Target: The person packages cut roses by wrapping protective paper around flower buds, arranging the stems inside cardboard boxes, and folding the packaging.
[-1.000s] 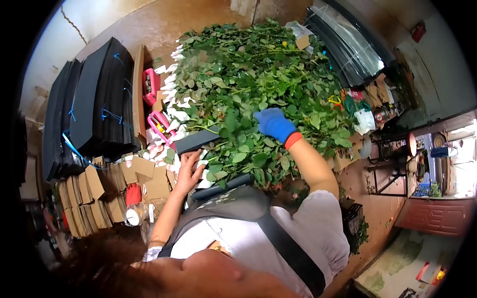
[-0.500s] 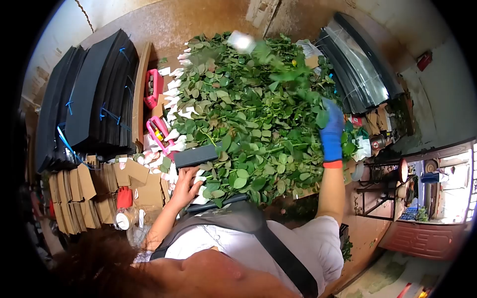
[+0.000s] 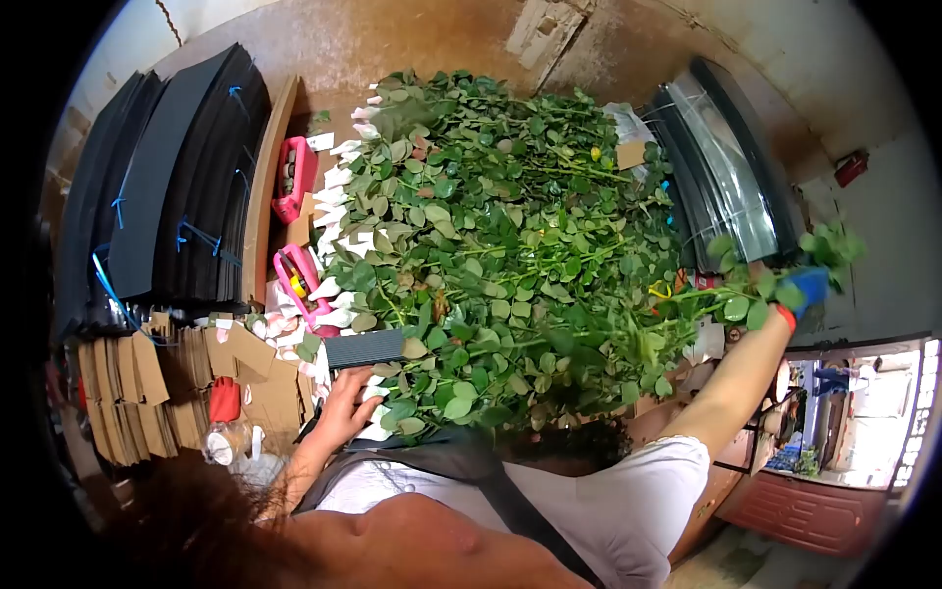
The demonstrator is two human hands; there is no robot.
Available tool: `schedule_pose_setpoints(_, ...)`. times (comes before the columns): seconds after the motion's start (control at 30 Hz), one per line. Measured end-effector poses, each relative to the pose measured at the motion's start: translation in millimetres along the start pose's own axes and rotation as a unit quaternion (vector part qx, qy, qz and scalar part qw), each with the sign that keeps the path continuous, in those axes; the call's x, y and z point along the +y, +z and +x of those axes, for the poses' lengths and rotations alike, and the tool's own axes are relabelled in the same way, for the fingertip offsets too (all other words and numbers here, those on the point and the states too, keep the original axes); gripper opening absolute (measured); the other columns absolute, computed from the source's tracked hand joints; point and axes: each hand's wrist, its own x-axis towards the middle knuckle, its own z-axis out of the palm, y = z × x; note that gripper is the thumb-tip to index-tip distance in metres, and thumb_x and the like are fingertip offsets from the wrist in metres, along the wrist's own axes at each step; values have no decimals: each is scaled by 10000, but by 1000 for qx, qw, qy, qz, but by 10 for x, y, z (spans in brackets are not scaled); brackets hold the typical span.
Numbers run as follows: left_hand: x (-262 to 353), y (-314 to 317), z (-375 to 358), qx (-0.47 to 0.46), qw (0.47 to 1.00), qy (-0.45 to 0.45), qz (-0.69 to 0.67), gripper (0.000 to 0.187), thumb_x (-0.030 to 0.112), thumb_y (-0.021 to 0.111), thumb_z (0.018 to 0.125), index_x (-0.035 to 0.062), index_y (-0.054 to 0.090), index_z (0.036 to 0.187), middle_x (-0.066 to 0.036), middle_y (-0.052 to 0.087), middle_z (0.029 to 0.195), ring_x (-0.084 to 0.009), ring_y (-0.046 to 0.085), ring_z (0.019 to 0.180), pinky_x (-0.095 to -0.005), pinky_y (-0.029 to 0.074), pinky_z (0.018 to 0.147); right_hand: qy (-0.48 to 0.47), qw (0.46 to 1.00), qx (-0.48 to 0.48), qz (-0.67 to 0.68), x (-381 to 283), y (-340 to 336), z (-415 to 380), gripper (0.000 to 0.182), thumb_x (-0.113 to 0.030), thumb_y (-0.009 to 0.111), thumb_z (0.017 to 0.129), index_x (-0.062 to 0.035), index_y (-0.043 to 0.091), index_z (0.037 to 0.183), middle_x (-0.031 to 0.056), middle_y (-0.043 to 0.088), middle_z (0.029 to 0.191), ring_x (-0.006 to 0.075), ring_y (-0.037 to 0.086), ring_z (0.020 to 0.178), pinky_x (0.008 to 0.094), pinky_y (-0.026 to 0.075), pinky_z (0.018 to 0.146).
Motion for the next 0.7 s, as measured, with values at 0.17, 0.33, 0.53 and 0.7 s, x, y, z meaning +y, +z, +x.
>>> schedule_pose_setpoints(0.17, -8, 13, -6, -9, 1000, -15, -19, 536, 164, 746, 895, 53, 530, 1373, -195, 556, 1257, -381, 586, 1103, -417, 507, 925, 59, 893, 239, 378, -270, -463, 869, 303, -251, 690, 920, 20, 694, 1056, 188, 719, 980, 300, 681, 872, 423, 534, 781)
schedule_pose_setpoints(0.33, 37, 16, -9, -21, 998, -50, -39, 532, 161, 741, 903, 58, 526, 1378, -193, 552, 1281, -362, 598, 1097, -403, 526, 934, -283, 804, 119, 510, -1638, -1499, 172, 319, -198, 655, 915, -24, 652, 1182, 148, 692, 1124, 270, 672, 979, 388, 535, 860)
schedule_pose_setpoints(0.53, 55, 47, -17, -13, 997, -66, -40, 522, 145, 747, 897, 46, 528, 1360, -198, 552, 1287, -366, 594, 1121, -410, 521, 954, -526, 565, -312, 553, -3481, -2207, -1556, 438, -269, 677, 865, -139, 630, 1281, 148, 679, 1208, 349, 663, 1082, 424, 530, 953)
schedule_pose_setpoints(0.7, 125, 24, 8, -12, 996, -73, -47, 522, 139, 751, 893, 45, 538, 1360, -193, 547, 1281, -363, 592, 1115, -398, 525, 945, -452, 528, -533, 483, -4588, -2479, -2064, 592, -523, 665, 841, -103, 634, 1257, 171, 671, 1172, 356, 661, 1072, 446, 522, 945)
